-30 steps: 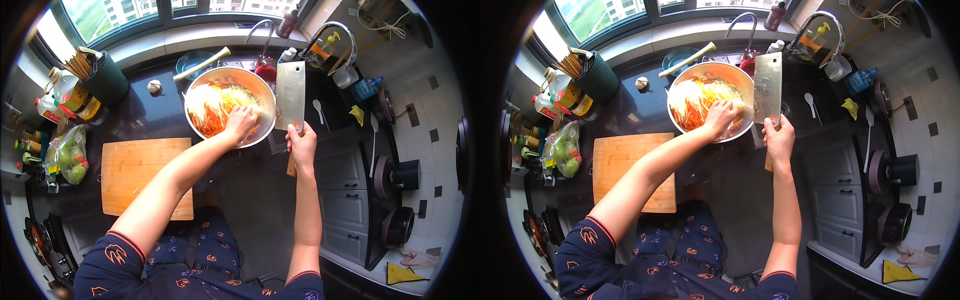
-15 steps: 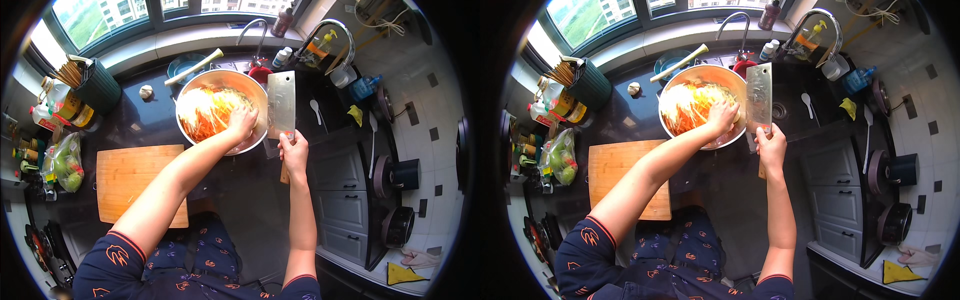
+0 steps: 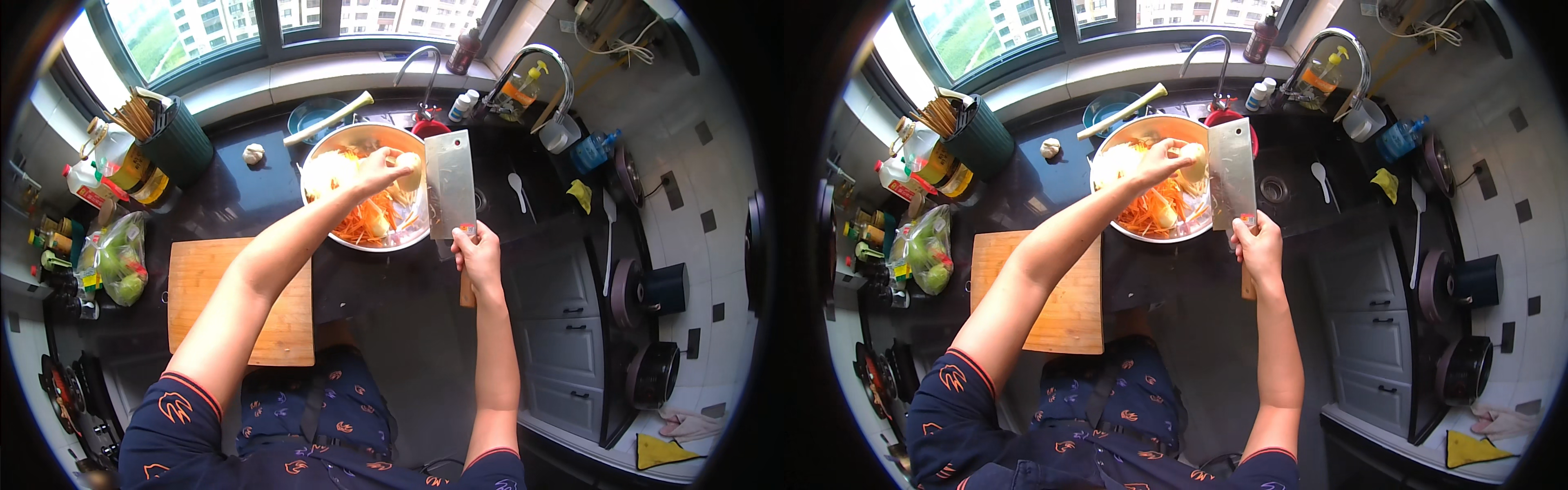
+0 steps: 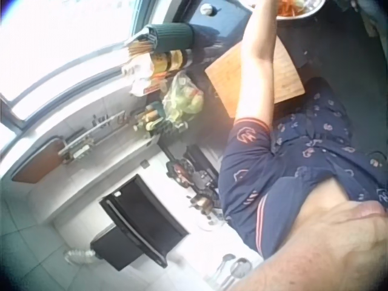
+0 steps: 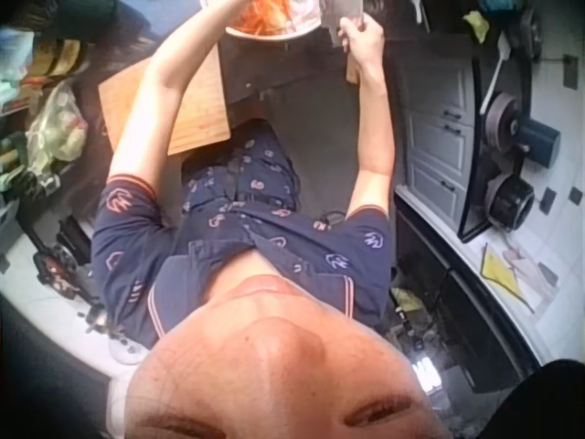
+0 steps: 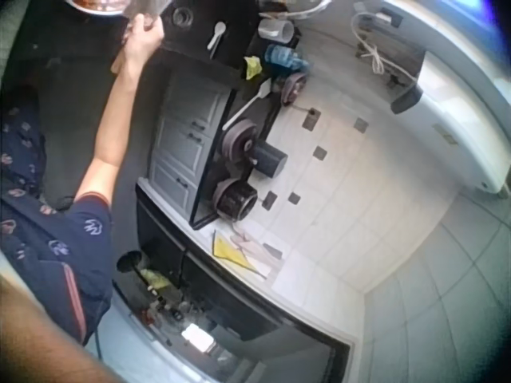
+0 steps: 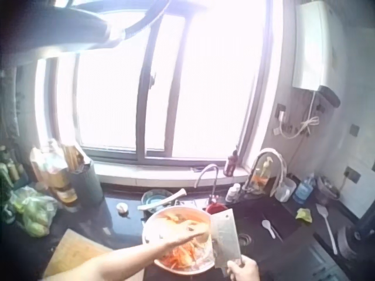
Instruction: The person slices a white vegetable into thin strips on a wooden cutting board using a cleaver. After slicing, the person gathers the strips and transfers them into a metal bowl containing other prepared vegetables.
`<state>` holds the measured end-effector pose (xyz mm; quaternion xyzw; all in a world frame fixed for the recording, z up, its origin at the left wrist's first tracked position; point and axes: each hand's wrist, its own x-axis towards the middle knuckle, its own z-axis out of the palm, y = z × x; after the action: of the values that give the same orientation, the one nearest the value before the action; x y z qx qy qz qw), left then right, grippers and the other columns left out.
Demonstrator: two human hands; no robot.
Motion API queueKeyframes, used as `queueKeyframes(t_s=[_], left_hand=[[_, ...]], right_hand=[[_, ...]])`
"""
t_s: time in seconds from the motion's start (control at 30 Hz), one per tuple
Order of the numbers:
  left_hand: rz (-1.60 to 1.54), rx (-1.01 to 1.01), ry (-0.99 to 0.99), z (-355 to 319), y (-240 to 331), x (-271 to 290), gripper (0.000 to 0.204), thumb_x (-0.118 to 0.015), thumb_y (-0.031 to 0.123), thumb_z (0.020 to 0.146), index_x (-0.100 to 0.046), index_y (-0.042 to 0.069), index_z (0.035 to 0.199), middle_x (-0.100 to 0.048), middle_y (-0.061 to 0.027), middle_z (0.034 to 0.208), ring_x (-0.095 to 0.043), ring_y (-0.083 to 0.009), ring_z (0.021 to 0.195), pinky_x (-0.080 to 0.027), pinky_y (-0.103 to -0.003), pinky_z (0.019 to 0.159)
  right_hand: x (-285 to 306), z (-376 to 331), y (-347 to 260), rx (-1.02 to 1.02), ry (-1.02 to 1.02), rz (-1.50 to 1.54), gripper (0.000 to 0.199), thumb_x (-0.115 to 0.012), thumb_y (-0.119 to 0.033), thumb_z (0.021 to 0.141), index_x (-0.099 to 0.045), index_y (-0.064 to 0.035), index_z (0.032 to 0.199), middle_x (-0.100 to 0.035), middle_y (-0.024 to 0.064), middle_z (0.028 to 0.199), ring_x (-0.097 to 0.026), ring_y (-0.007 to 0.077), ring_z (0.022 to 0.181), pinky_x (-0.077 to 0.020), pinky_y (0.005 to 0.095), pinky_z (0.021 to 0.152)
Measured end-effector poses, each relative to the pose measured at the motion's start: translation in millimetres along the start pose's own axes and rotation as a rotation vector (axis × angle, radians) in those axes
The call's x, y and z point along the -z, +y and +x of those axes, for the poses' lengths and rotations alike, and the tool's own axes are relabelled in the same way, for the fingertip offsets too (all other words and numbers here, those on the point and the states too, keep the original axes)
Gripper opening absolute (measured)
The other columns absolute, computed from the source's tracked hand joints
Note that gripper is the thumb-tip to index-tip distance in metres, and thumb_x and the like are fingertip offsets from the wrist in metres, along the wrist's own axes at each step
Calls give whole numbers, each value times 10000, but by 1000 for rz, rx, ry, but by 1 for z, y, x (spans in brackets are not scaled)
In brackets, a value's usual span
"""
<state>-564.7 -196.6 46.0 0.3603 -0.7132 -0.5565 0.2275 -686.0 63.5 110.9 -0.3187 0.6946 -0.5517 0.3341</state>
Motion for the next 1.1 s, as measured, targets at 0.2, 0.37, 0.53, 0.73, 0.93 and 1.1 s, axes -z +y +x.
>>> queueKeyframes(t_s=[0.2, 0.37, 0.53, 0.73, 0.93, 1.1], left_hand=[[249, -116, -21, -7, 4, 35, 679, -835, 418, 805, -610, 11, 1300, -724, -191, 1134, -715, -267, 1050, -558, -374, 930], [217, -126, -33, -19, 14, 31, 627, -819, 423, 802, -655, 6, 1240, -731, -189, 1121, -719, -273, 1045, -562, -373, 917], [190, -109, 33, -17, 8, 31, 584, -807, 409, 818, -679, 9, 1224, -734, -174, 1116, -718, -257, 1021, -566, -370, 883], [-504, 154, -9, -18, 13, 33, 487, -775, 424, 840, -665, 63, 1148, -691, -92, 1105, -651, -194, 1029, -546, -333, 855], [-1096, 461, -10, -36, 44, 46, 538, -809, 194, 874, -503, 46, 1292, -593, -158, 1230, -636, -250, 1080, -599, -338, 901], [-1015, 450, 32, -50, 54, 46, 583, -820, 181, 867, -485, 33, 1322, -556, -183, 1261, -616, -250, 1111, -604, -317, 890]], right_hand=[[-2, -7, -7, -29, -99, 37, 123, -679, -143, 964, -636, -46, 900, -616, 0, 674, -521, 33, 486, -413, 212, 425], [1, -8, 0, -80, -167, 20, 126, -685, -155, 964, -640, -51, 909, -618, -2, 676, -524, 34, 492, -412, 213, 429], [6, -6, -1, -112, -147, -28, 129, -687, -165, 963, -645, -53, 914, -625, -1, 680, -523, 38, 489, -418, 223, 427], [9, -7, 2, -122, -55, -25, 128, -672, -147, 960, -644, -32, 910, -624, 6, 666, -535, 44, 486, -429, 226, 425], [-1, -18, -11, -85, -38, -85, 121, -672, -136, 966, -642, -39, 901, -615, 6, 666, -535, 42, 487, -422, 217, 420], [-5, -23, -19, -43, -104, 12, 119, -669, -132, 969, -639, -42, 896, -611, 3, 666, -531, 35, 489, -416, 212, 423]])
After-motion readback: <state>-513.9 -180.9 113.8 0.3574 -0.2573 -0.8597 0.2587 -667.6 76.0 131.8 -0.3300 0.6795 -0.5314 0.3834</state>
